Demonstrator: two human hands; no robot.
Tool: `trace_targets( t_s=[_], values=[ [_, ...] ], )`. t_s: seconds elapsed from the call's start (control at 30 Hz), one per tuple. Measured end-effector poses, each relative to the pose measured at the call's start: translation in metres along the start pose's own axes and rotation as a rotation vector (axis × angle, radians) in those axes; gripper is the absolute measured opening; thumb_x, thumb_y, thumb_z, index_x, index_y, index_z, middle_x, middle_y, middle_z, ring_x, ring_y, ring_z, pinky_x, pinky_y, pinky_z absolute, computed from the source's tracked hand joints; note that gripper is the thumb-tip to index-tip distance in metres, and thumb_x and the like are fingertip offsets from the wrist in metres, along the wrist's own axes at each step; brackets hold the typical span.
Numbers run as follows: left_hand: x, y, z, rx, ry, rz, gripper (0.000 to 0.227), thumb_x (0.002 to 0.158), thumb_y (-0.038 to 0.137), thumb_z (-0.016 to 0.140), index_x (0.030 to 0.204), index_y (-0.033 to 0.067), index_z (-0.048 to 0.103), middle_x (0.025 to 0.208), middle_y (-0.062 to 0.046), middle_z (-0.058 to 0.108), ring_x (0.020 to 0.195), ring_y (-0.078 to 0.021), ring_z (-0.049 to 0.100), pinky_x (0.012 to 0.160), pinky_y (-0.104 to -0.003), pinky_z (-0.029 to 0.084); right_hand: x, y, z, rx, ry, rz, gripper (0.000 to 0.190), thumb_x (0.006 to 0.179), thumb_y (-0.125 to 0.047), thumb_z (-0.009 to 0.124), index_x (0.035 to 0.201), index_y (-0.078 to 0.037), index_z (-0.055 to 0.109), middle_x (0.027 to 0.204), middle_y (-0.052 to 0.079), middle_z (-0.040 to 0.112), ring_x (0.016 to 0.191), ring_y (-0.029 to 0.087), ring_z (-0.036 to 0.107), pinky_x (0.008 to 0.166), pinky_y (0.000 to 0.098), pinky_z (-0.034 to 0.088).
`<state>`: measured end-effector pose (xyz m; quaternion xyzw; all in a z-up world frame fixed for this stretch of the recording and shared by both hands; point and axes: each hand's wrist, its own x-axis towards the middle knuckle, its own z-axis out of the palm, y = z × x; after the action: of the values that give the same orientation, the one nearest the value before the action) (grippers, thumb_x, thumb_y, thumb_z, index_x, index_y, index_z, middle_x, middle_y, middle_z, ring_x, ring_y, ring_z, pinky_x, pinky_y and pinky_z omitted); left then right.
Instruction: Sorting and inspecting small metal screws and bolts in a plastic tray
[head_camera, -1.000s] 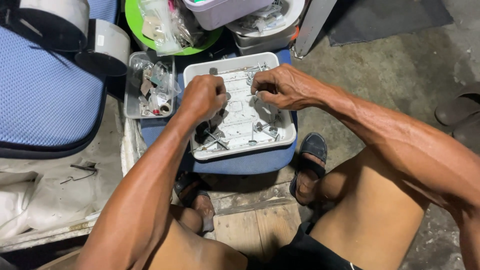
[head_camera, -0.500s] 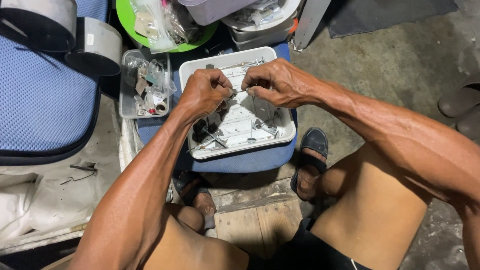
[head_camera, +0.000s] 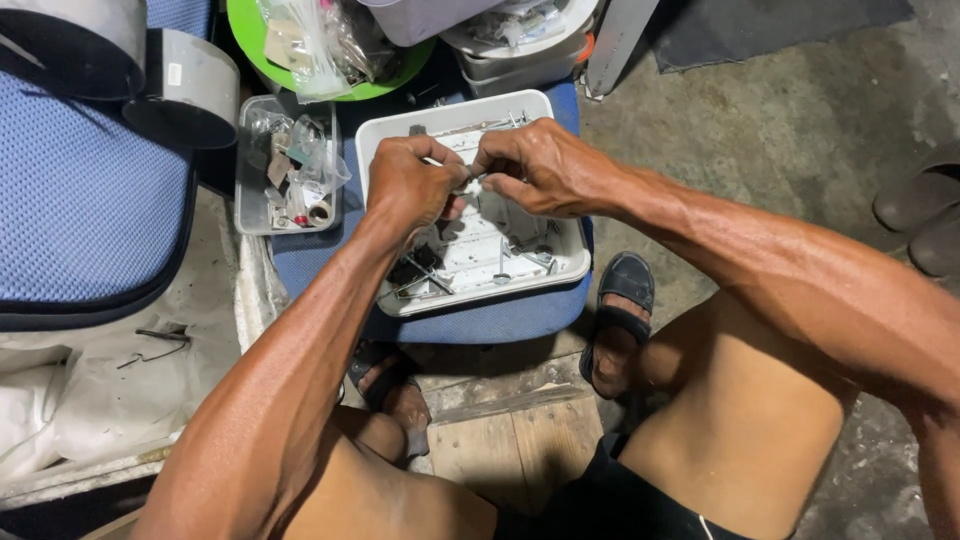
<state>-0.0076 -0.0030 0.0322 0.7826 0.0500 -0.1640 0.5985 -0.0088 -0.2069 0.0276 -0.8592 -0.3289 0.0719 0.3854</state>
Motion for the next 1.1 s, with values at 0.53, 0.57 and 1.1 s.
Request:
trace_targets(
  t_s=[0.53, 0.57, 1.1],
  values=[
    [0.000, -0.005, -0.018, 0.037, -0.371, 0.058, 0.019, 0.094, 0.001, 0.063, 0.109, -0.0106, 0.067, 0.097, -0.027, 0.072, 0.070, -0.0178, 0.072, 0.063, -0.024, 0.066, -0.006, 0.012, -0.011, -0.033, -0.131, 0.105, 0.015, 0.093, -0.015, 0.074, 0.090, -0.006, 0.063, 0.073, 0.012, 0.068, 0.070, 0.028, 0.067, 0.066, 0.0419, 0.055],
    [0.017, -0.023, -0.018, 0.326, -0.304, 0.178, 0.014, 0.092, 0.009, 0.067, 0.100, -0.0011, 0.071, 0.090, -0.022, 0.073, 0.078, -0.0280, 0.073, 0.069, -0.037, 0.063, -0.007, 0.002, -0.016, -0.032, -0.207, 0.139, 0.015, 0.091, -0.017, 0.073, 0.089, -0.004, 0.066, 0.073, 0.015, 0.070, 0.071, 0.031, 0.069, 0.068, 0.0448, 0.056],
    [0.031, -0.071, -0.019, 0.903, -0.277, 0.449, 0.006, 0.088, 0.002, 0.071, 0.086, 0.0002, 0.076, 0.076, -0.022, 0.072, 0.076, -0.0390, 0.073, 0.070, -0.049, 0.060, -0.007, 0.063, 0.003, -0.762, -0.113, -0.057, 0.007, 0.088, -0.014, 0.074, 0.090, -0.018, 0.079, 0.092, 0.009, 0.069, 0.088, 0.026, 0.064, 0.073, 0.0384, 0.053]
  ],
)
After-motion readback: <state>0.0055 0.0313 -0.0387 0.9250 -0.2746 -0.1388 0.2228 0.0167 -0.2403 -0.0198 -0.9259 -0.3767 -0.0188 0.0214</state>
